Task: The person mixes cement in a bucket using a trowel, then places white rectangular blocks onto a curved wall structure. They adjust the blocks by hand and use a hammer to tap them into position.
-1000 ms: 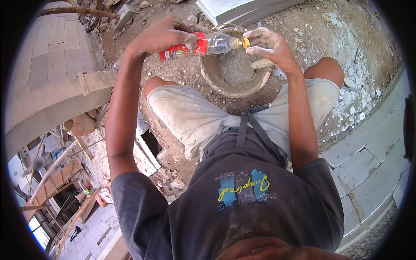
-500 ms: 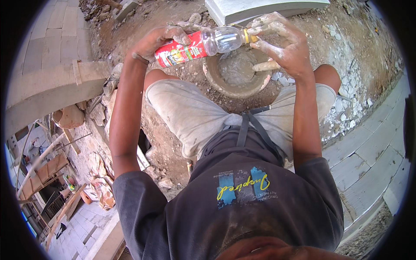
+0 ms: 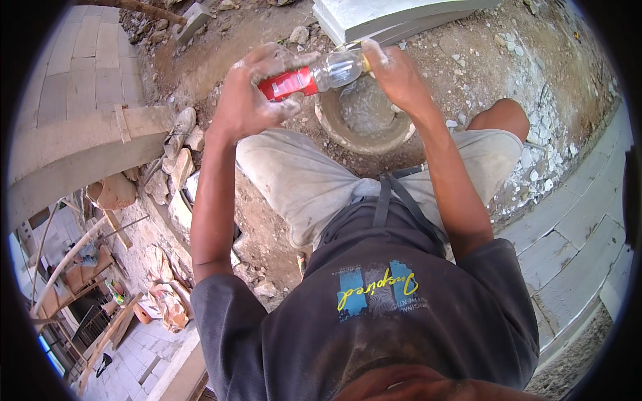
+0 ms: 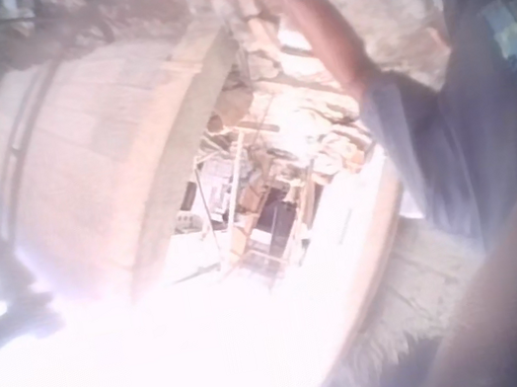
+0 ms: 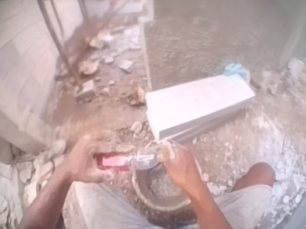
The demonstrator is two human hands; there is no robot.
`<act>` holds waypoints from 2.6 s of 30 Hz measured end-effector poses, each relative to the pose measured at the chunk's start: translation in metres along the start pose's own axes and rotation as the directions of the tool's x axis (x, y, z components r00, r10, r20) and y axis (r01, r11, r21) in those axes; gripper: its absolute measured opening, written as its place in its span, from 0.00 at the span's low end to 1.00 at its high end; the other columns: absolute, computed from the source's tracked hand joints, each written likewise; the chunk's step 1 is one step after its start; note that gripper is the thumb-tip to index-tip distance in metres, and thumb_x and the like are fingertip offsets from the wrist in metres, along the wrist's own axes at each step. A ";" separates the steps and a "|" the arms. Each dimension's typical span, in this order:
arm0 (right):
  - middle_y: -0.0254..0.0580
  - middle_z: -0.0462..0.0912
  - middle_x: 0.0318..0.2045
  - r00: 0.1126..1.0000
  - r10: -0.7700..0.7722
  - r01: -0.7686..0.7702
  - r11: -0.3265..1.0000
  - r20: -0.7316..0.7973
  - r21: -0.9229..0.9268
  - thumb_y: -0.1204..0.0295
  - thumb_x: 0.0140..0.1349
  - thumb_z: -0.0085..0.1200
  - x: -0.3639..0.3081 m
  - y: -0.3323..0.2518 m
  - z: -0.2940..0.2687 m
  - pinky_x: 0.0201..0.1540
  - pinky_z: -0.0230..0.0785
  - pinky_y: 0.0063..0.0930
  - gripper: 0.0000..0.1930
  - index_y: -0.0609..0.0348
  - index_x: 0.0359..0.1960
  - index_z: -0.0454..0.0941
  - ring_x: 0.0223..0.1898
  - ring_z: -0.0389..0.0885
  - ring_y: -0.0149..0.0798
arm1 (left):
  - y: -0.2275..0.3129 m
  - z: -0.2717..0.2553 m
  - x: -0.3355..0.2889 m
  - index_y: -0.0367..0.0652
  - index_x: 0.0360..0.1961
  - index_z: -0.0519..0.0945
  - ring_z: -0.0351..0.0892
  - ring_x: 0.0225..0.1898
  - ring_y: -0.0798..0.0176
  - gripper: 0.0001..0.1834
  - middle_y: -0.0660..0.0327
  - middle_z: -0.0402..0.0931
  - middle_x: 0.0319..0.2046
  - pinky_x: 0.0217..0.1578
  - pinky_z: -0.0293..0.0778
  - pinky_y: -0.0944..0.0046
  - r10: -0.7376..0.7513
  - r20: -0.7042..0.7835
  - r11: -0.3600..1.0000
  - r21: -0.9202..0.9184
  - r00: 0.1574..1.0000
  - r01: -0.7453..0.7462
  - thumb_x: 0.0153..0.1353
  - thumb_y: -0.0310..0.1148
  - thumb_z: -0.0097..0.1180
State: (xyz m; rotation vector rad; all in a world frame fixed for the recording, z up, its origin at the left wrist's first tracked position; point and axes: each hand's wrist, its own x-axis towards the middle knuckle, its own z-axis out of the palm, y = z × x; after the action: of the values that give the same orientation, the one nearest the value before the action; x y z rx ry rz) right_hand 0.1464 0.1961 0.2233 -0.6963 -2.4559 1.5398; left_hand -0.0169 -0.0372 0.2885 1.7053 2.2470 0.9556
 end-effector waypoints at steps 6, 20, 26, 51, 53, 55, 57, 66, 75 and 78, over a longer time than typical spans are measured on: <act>0.49 0.86 0.27 0.751 0.123 -0.200 0.979 0.648 0.046 0.51 0.77 0.40 -0.023 -0.019 0.092 0.37 0.74 0.48 0.28 0.62 0.38 0.87 0.30 0.86 0.44 | -0.007 0.035 -0.009 0.55 0.44 0.90 0.83 0.56 0.52 0.18 0.59 0.84 0.49 0.56 0.81 0.55 0.144 0.007 0.965 0.220 0.990 -0.142 0.50 0.25 0.66; 0.54 0.88 0.41 0.944 0.316 -0.139 0.633 0.091 -0.761 0.51 0.64 0.58 -0.017 0.112 -0.034 0.49 0.76 0.49 0.21 0.55 0.45 0.86 0.46 0.87 0.52 | -0.149 0.067 -0.010 0.41 0.52 0.88 0.86 0.48 0.60 0.22 0.55 0.88 0.46 0.53 0.78 0.59 -0.606 -0.006 0.764 -0.282 0.795 0.580 0.66 0.48 0.65; 0.63 0.85 0.50 0.681 0.542 -0.090 0.729 0.492 -0.678 0.57 0.59 0.53 -0.014 0.104 0.042 0.54 0.73 0.51 0.25 0.64 0.48 0.86 0.51 0.85 0.59 | -0.191 0.239 0.017 0.39 0.62 0.82 0.79 0.57 0.53 0.39 0.50 0.82 0.58 0.61 0.72 0.53 -0.635 0.377 0.505 -0.459 0.675 0.731 0.70 0.65 0.51; 0.63 0.86 0.43 0.809 0.477 -0.113 0.702 0.345 -0.703 0.64 0.61 0.59 -0.088 0.048 0.040 0.54 0.76 0.52 0.18 0.65 0.47 0.85 0.48 0.86 0.61 | -0.079 0.242 0.023 0.33 0.52 0.85 0.80 0.42 0.63 0.21 0.56 0.86 0.44 0.47 0.76 0.59 -0.478 0.265 0.424 -0.766 0.838 0.484 0.72 0.42 0.61; 0.63 0.85 0.47 0.830 0.510 -0.291 0.743 0.227 -0.603 0.61 0.63 0.58 -0.101 0.058 -0.004 0.58 0.74 0.50 0.22 0.65 0.53 0.82 0.53 0.84 0.59 | -0.079 0.244 0.025 0.33 0.52 0.85 0.81 0.43 0.62 0.20 0.56 0.86 0.45 0.47 0.76 0.59 -0.457 0.205 0.520 -0.728 0.865 0.447 0.71 0.42 0.61; 0.64 0.84 0.49 0.881 0.456 -0.287 0.728 0.127 -0.622 0.60 0.63 0.58 -0.102 0.072 -0.030 0.58 0.73 0.51 0.25 0.65 0.56 0.81 0.53 0.83 0.59 | -0.079 0.247 0.027 0.33 0.52 0.85 0.81 0.42 0.61 0.20 0.56 0.86 0.45 0.48 0.76 0.59 -0.443 0.220 0.529 -0.718 0.869 0.452 0.71 0.41 0.60; 0.67 0.84 0.50 0.856 0.510 -0.338 0.673 0.082 -0.658 0.62 0.63 0.57 -0.082 0.094 -0.039 0.58 0.74 0.51 0.24 0.65 0.57 0.80 0.53 0.83 0.61 | -0.081 0.250 0.032 0.33 0.53 0.85 0.81 0.42 0.61 0.20 0.55 0.87 0.45 0.48 0.76 0.59 -0.442 0.268 0.476 -0.739 0.856 0.477 0.71 0.40 0.60; 0.76 0.82 0.45 0.799 0.540 -0.379 0.794 0.264 -0.476 0.70 0.61 0.50 -0.089 0.112 0.091 0.51 0.78 0.50 0.27 0.76 0.61 0.70 0.49 0.85 0.65 | -0.092 0.258 0.029 0.32 0.50 0.85 0.81 0.40 0.62 0.17 0.54 0.87 0.41 0.45 0.76 0.58 -0.350 0.219 0.608 -0.687 0.911 0.399 0.71 0.37 0.58; 0.61 0.86 0.40 0.591 0.712 -0.639 0.700 0.378 -0.320 0.61 0.65 0.54 -0.115 0.081 -0.043 0.31 0.80 0.40 0.25 0.69 0.56 0.74 0.26 0.87 0.53 | -0.069 0.244 0.034 0.34 0.51 0.85 0.80 0.43 0.64 0.18 0.57 0.87 0.42 0.48 0.75 0.60 -0.393 0.253 0.527 -0.726 0.884 0.442 0.71 0.39 0.60; 0.60 0.85 0.43 0.728 0.653 -0.565 0.744 0.209 -0.356 0.59 0.65 0.55 -0.097 0.111 -0.049 0.30 0.80 0.35 0.29 0.69 0.61 0.71 0.29 0.88 0.49 | -0.066 0.246 0.029 0.34 0.51 0.85 0.81 0.43 0.63 0.19 0.57 0.87 0.42 0.48 0.75 0.59 -0.399 0.275 0.538 -0.702 0.875 0.466 0.71 0.40 0.60</act>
State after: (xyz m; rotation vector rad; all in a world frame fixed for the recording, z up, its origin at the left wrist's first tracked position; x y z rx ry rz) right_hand 0.2833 0.2308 0.1578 -1.5717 -2.8931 1.6236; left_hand 0.0401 0.0748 0.0649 0.7370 1.6688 1.3726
